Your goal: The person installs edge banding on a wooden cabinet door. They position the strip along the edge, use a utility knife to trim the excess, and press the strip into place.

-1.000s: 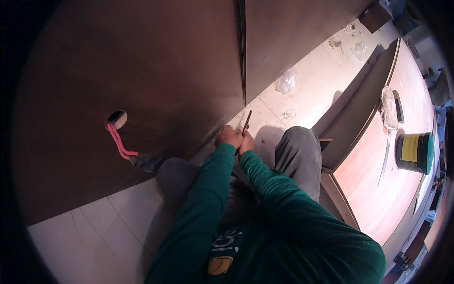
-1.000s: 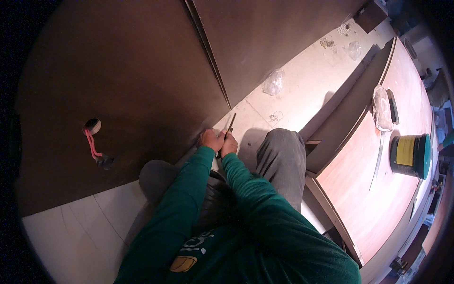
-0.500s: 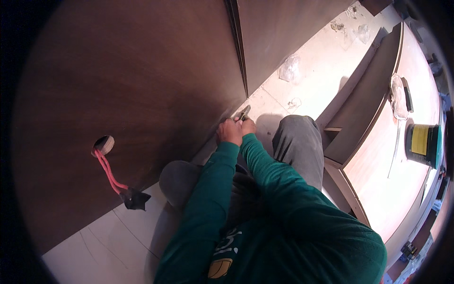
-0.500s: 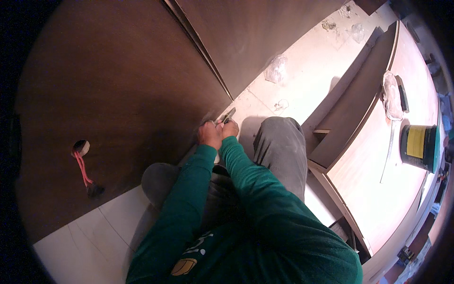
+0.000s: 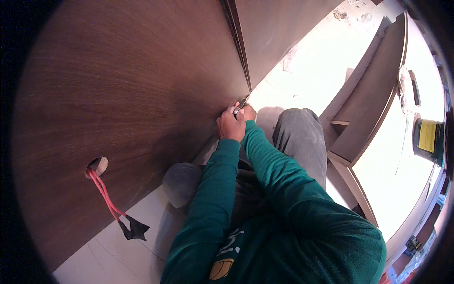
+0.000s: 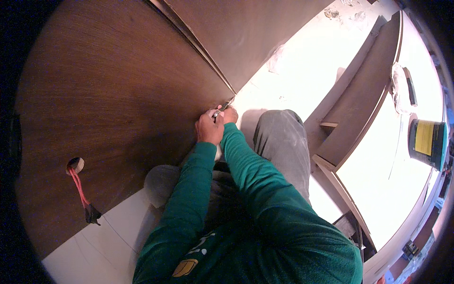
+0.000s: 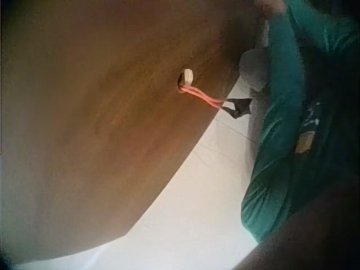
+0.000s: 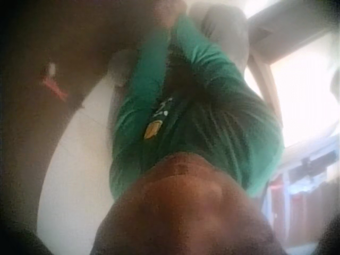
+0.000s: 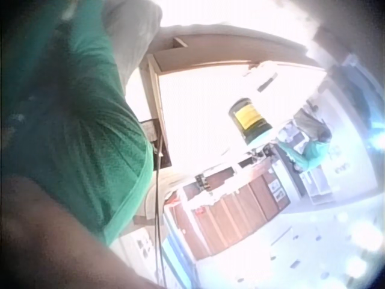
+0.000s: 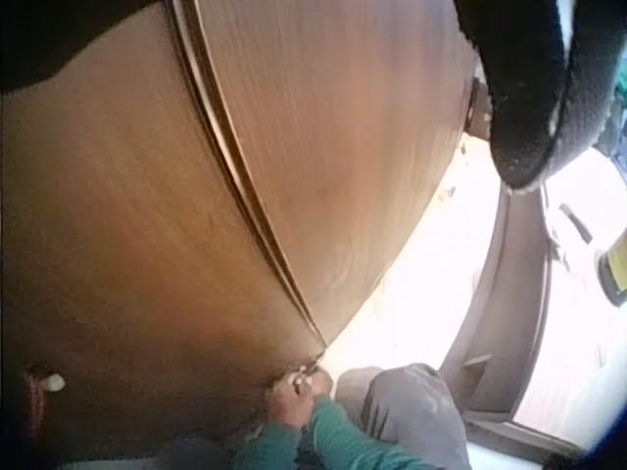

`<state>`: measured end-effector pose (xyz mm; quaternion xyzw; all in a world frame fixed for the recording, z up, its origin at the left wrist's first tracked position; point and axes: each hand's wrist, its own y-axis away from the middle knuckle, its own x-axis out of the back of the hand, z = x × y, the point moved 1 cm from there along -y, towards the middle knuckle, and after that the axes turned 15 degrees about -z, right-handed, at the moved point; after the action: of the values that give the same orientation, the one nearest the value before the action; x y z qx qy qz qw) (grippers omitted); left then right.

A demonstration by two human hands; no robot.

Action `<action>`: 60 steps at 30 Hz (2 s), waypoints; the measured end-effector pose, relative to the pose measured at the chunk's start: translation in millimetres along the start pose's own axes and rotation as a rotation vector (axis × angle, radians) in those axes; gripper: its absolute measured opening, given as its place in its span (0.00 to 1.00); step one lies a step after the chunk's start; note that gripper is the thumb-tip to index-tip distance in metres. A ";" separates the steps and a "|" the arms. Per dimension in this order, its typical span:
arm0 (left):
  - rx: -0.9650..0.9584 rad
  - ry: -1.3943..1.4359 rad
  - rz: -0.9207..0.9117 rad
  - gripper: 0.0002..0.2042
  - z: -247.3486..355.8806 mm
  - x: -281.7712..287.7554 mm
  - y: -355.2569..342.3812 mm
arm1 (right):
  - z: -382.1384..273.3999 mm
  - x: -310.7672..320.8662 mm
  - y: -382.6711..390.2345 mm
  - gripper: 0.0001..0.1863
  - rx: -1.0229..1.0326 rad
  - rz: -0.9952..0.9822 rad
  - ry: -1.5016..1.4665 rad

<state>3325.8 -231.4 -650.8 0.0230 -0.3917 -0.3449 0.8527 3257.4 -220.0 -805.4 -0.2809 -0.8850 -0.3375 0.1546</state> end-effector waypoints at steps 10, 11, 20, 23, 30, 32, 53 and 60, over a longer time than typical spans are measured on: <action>0.139 -0.210 -0.047 0.16 29.3 8.4 1.4 | -1.1 5.1 -22.2 0.17 -0.111 -0.029 -0.181; 0.148 -0.223 -0.046 0.17 28.0 7.6 0.2 | -4.5 9.5 -22.7 0.17 -0.069 -0.089 0.035; 0.047 -0.190 0.015 0.16 19.7 -2.6 -4.3 | -11.0 19.2 -20.0 0.13 0.050 -0.053 -0.140; 0.042 -0.196 0.012 0.15 22.9 1.4 -1.3 | -13.2 15.8 -19.0 0.13 0.170 -0.020 0.169; 0.023 -0.222 -0.010 0.14 24.6 0.1 -1.5 | -7.8 8.0 -20.3 0.12 0.176 0.076 0.197; 0.009 -0.235 -0.014 0.14 27.7 -0.2 -1.4 | -4.4 7.9 -22.4 0.11 0.234 0.100 0.261; -0.152 -0.306 0.165 0.12 40.3 8.8 11.7 | -39.1 23.8 0.9 0.05 0.257 0.225 0.193; -0.226 -0.354 0.235 0.11 42.1 25.2 21.2 | -64.3 34.9 21.8 0.06 0.366 0.200 0.315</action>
<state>3320.6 -220.9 -598.7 -0.1793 -0.4939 -0.2838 0.8021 3248.1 -237.0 -731.5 -0.2782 -0.8643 -0.1942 0.3713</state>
